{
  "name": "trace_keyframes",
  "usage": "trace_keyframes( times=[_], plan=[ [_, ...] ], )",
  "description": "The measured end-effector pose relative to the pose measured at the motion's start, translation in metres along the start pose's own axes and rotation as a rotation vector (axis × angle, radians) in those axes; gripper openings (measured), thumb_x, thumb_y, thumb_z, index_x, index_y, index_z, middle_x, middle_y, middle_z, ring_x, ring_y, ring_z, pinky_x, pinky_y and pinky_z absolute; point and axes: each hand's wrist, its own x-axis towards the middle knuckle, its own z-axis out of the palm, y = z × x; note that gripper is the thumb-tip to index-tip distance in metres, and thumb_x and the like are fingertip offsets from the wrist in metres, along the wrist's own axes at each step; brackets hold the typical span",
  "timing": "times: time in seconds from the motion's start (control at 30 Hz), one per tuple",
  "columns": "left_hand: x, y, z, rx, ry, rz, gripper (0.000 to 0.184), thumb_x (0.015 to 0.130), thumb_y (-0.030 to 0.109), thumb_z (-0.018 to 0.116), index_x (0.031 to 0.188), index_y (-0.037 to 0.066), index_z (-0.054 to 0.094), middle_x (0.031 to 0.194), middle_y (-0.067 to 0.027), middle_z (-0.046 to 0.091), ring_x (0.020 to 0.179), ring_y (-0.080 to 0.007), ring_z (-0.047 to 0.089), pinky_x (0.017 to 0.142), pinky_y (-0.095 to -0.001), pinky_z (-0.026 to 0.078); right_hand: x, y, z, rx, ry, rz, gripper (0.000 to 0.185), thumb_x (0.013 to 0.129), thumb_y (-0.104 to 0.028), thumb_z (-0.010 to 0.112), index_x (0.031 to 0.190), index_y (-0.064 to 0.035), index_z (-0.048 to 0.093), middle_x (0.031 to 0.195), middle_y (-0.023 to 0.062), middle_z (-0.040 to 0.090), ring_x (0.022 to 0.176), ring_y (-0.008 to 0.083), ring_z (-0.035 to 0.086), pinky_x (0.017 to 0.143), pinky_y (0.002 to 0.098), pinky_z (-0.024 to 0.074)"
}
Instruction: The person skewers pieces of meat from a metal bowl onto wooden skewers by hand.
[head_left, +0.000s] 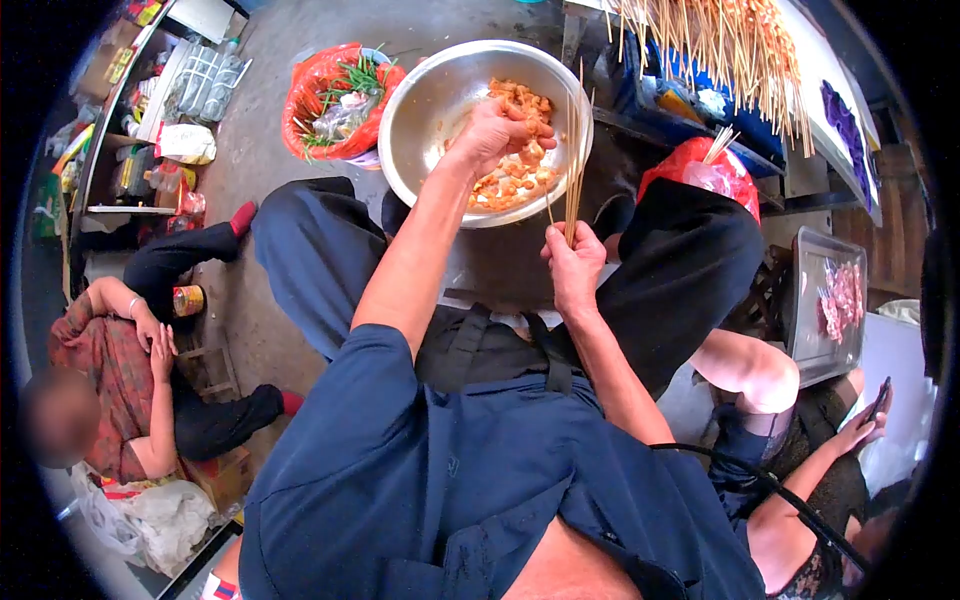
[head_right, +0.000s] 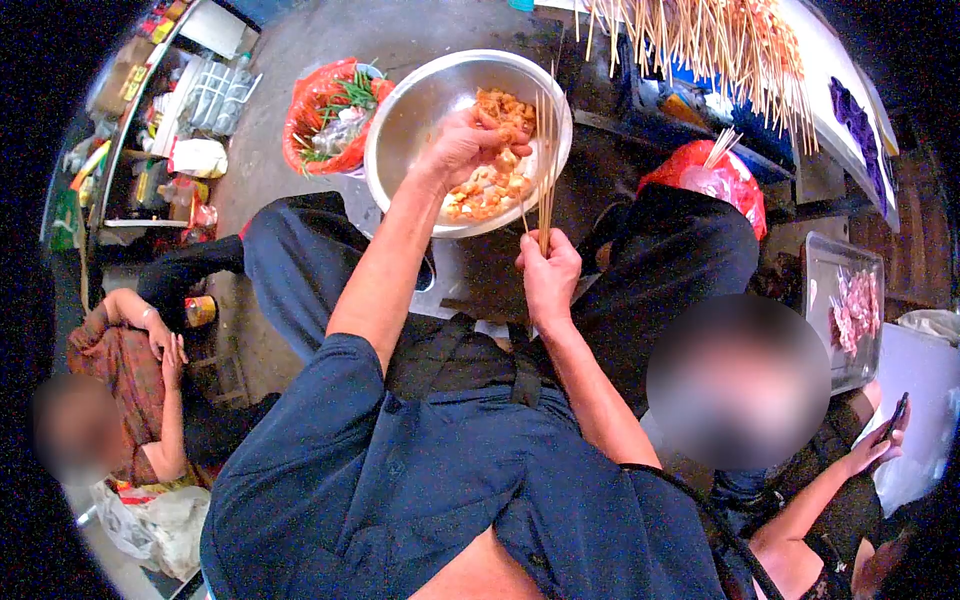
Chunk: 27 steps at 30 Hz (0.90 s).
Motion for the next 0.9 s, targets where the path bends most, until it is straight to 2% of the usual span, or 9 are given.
trace_keyframes(
  times=[0.17,0.27,0.33,0.4,0.5,0.53,0.63,0.73,0.9],
  plan=[
    [0.000,-0.002,0.000,-0.015,-0.036,-0.026,0.018,0.086,0.000,0.059,0.092,0.002,0.043,0.095,-0.0258,0.064,0.085,-0.0325,0.069,0.060,-0.0308,0.056,0.002,-0.004,0.002,0.088,0.017,0.031,0.009,0.087,-0.012,0.061,0.085,-0.0037,0.059,0.062,-0.0007,0.056,0.054,0.0060,0.049,0.048,0.0217,0.0370],
    [0.004,0.001,-0.008,-0.101,-0.106,-0.052,0.024,0.089,0.006,0.059,0.110,0.000,0.049,0.102,-0.0197,0.065,0.089,-0.0294,0.068,0.072,-0.0336,0.057,0.007,-0.006,0.000,0.106,0.045,0.072,0.008,0.087,-0.012,0.061,0.085,-0.0045,0.059,0.062,-0.0009,0.056,0.052,0.0050,0.046,0.046,0.0211,0.0343],
    [0.009,-0.002,-0.023,0.116,0.221,0.048,0.025,0.090,0.009,0.058,0.112,0.000,0.049,0.101,-0.0167,0.065,0.089,-0.0271,0.068,0.071,-0.0319,0.056,0.008,-0.007,-0.003,0.134,0.056,0.066,0.008,0.087,-0.012,0.061,0.085,-0.0051,0.059,0.062,-0.0011,0.056,0.050,0.0046,0.044,0.045,0.0207,0.0328],
    [0.014,-0.009,-0.043,0.214,0.341,0.070,0.024,0.088,0.009,0.060,0.109,-0.001,0.053,0.097,-0.0156,0.066,0.086,-0.0256,0.068,0.069,-0.0306,0.055,0.008,-0.009,-0.004,0.161,0.066,0.059,0.007,0.087,-0.012,0.061,0.085,-0.0057,0.059,0.062,-0.0013,0.055,0.048,0.0041,0.042,0.044,0.0203,0.0314],
    [0.018,-0.019,-0.058,0.724,0.474,-0.012,0.017,0.079,0.009,0.066,0.092,-0.001,0.064,0.083,-0.0124,0.067,0.072,-0.0201,0.067,0.064,-0.0289,0.053,0.005,-0.012,-0.003,0.230,0.067,0.095,0.008,0.087,-0.013,0.062,0.085,-0.0062,0.058,0.061,-0.0017,0.055,0.047,0.0036,0.040,0.042,0.0199,0.0303],
    [0.019,-0.024,-0.058,0.725,0.474,-0.013,0.017,0.079,0.009,0.066,0.092,-0.001,0.064,0.083,-0.0124,0.067,0.072,-0.0201,0.067,0.064,-0.0289,0.053,0.005,-0.012,-0.003,0.223,0.057,0.098,0.008,0.088,-0.013,0.062,0.086,-0.0062,0.058,0.061,-0.0018,0.054,0.047,0.0037,0.040,0.042,0.0197,0.0303],
    [0.025,-0.046,-0.061,1.215,0.386,0.024,0.019,0.070,0.017,0.065,0.085,0.007,0.068,0.090,-0.0140,0.068,0.088,-0.0305,0.064,0.078,-0.0403,0.049,0.004,-0.013,-0.003,0.204,0.048,0.121,0.008,0.088,-0.013,0.062,0.087,-0.0062,0.058,0.061,-0.0017,0.054,0.047,0.0037,0.041,0.042,0.0195,0.0302],
    [0.028,-0.056,-0.057,1.453,0.363,0.133,0.020,0.070,0.019,0.071,0.083,0.004,0.067,0.079,-0.0147,0.067,0.076,-0.0279,0.065,0.069,-0.0375,0.051,0.003,-0.010,-0.006,0.191,0.053,0.133,0.008,0.088,-0.013,0.062,0.088,-0.0061,0.058,0.062,-0.0016,0.055,0.047,0.0037,0.041,0.042,0.0194,0.0303],
    [0.029,-0.058,-0.054,1.428,0.281,0.181,0.022,0.069,0.022,0.070,0.082,0.004,0.067,0.081,-0.0168,0.065,0.079,-0.0318,0.063,0.071,-0.0410,0.049,0.003,-0.010,-0.006,0.185,0.049,0.138,0.008,0.088,-0.013,0.062,0.088,-0.0057,0.059,0.062,-0.0014,0.055,0.048,0.0039,0.042,0.043,0.0194,0.0311]
  ],
)
